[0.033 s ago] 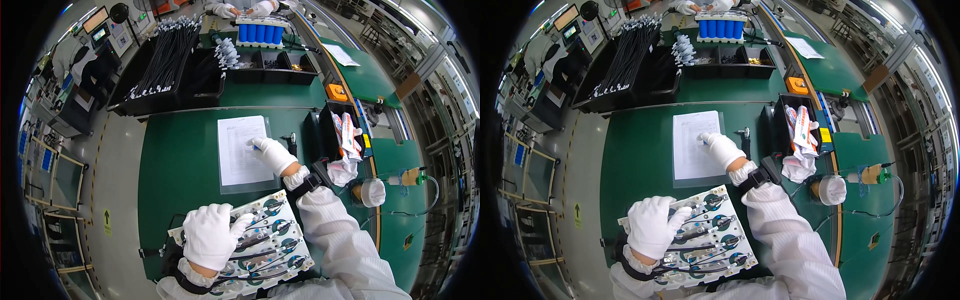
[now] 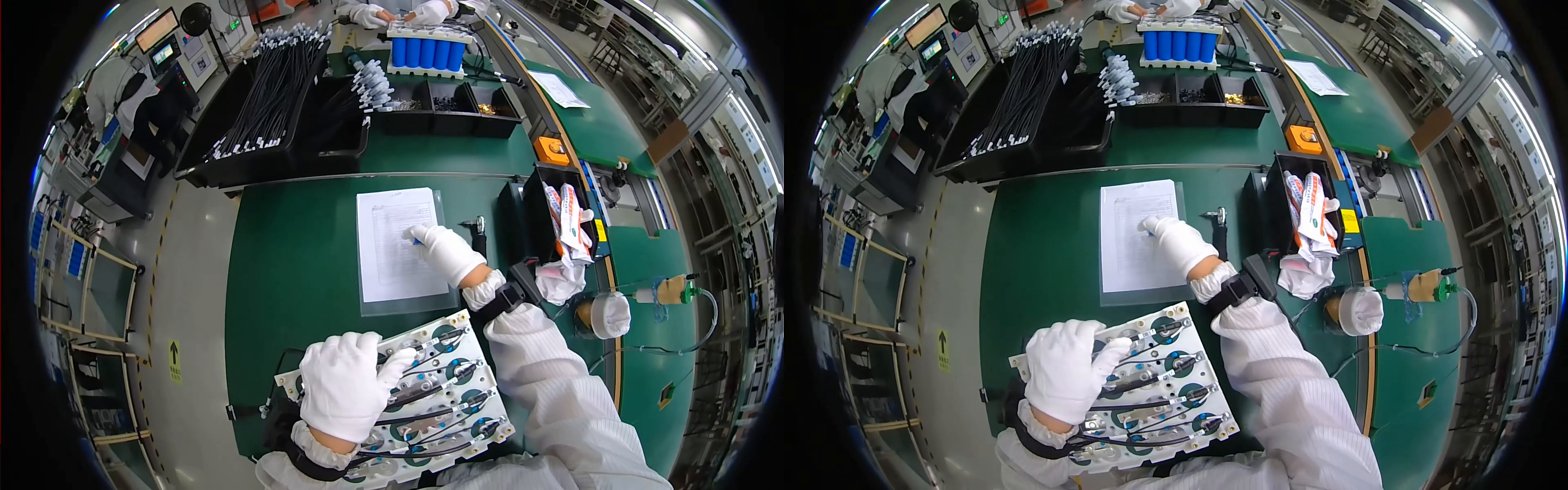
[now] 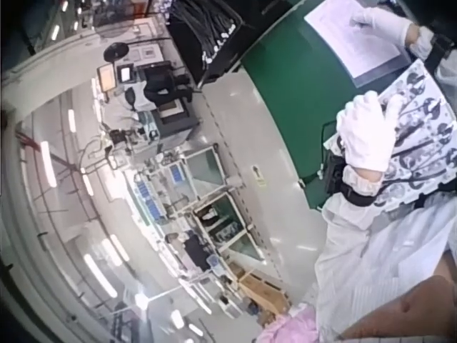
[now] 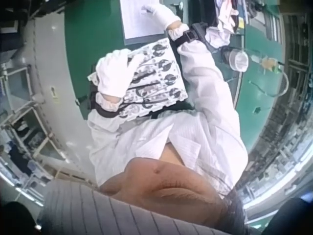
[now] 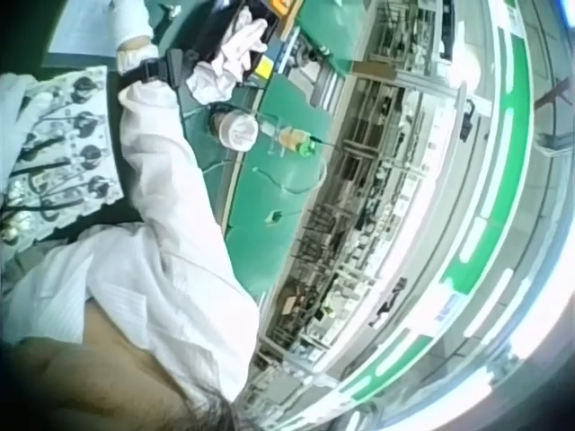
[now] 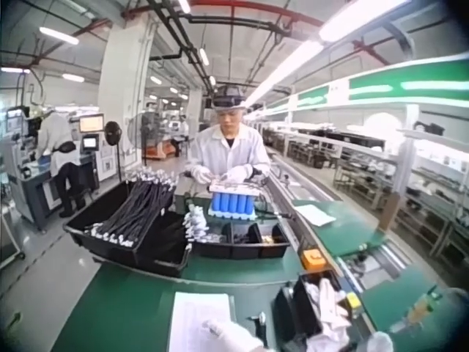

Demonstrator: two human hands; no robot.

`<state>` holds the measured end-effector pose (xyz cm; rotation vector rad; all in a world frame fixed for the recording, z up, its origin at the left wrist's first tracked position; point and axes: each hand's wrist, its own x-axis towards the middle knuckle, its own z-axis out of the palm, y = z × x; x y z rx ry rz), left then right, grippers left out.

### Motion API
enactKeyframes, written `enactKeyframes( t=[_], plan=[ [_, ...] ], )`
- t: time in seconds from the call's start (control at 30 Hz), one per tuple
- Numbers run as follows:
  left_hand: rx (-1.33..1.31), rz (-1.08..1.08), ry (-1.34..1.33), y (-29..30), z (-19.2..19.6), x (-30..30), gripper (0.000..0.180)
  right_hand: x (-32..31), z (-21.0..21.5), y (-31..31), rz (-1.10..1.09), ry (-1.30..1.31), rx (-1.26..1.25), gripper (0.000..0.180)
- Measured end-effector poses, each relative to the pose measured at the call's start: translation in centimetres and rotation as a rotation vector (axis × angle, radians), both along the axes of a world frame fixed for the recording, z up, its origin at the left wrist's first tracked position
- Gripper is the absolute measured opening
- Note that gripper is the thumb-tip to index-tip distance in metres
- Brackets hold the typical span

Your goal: The person tightens fasteners on a battery module with a torque wrench, marks it with a pen, and applies adhesive to the connections using a dispenser. They then flip the module over and apply adhesive to the opposite side.

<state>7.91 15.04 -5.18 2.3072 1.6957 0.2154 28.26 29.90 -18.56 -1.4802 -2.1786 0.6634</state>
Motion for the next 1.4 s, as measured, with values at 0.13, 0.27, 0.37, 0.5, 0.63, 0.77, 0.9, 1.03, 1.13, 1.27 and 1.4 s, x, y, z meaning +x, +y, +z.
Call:
enactKeyframes(
  t=[0.13,0.27,0.37,0.5,0.63,0.77,0.9,1.03,1.13,1.27,1.4],
  plan=[
    [-0.024,0.005,0.006,0.0,0.0,-0.3,0.043,-0.9,-0.1,0.1,0.050,-0.098,-0.023,0.030],
    [-0.017,0.001,0.008,0.1,0.0,-0.3,0.044,-1.1,-1.2,0.5,0.147,-0.062,0.083,0.029],
    [-0.025,0.003,0.010,0.2,0.1,-0.2,0.045,-1.2,-1.4,0.7,0.159,-0.048,0.098,0.028],
    [-0.045,0.004,0.016,0.2,-0.1,-0.4,0.046,-1.6,-1.8,0.6,0.146,-0.057,0.105,0.024],
    [-0.022,0.005,0.017,0.0,0.0,-0.4,0.045,-2.2,-2.1,0.3,0.030,0.082,-0.063,0.022],
    [0.003,-0.007,0.009,0.0,0.1,-0.2,0.043,-1.6,-2.7,0.7,0.032,-0.008,-0.172,0.021],
    [0.055,-0.008,-0.011,-0.1,-0.3,-0.1,0.041,1.2,-3.8,0.0,-0.099,0.110,0.212,0.023],
    [0.056,0.002,0.009,-0.3,-0.5,-0.4,0.040,5.0,-0.2,-2.3,-0.520,0.132,0.365,0.027],
    [0.092,-0.004,-0.028,-0.3,-0.7,-0.2,0.048,8.4,-0.6,-4.1,-0.556,0.016,0.428,0.022],
    [0.124,-0.006,-0.047,-0.3,-1.0,-0.3,0.047,8.1,-1.3,-7.3,-0.498,-0.104,0.473,0.014],
    [0.154,-0.009,0.012,-0.3,-0.9,-0.4,0.049,7.2,-1.1,-12.1,-0.531,-0.183,0.351,0.016]
  ],
)
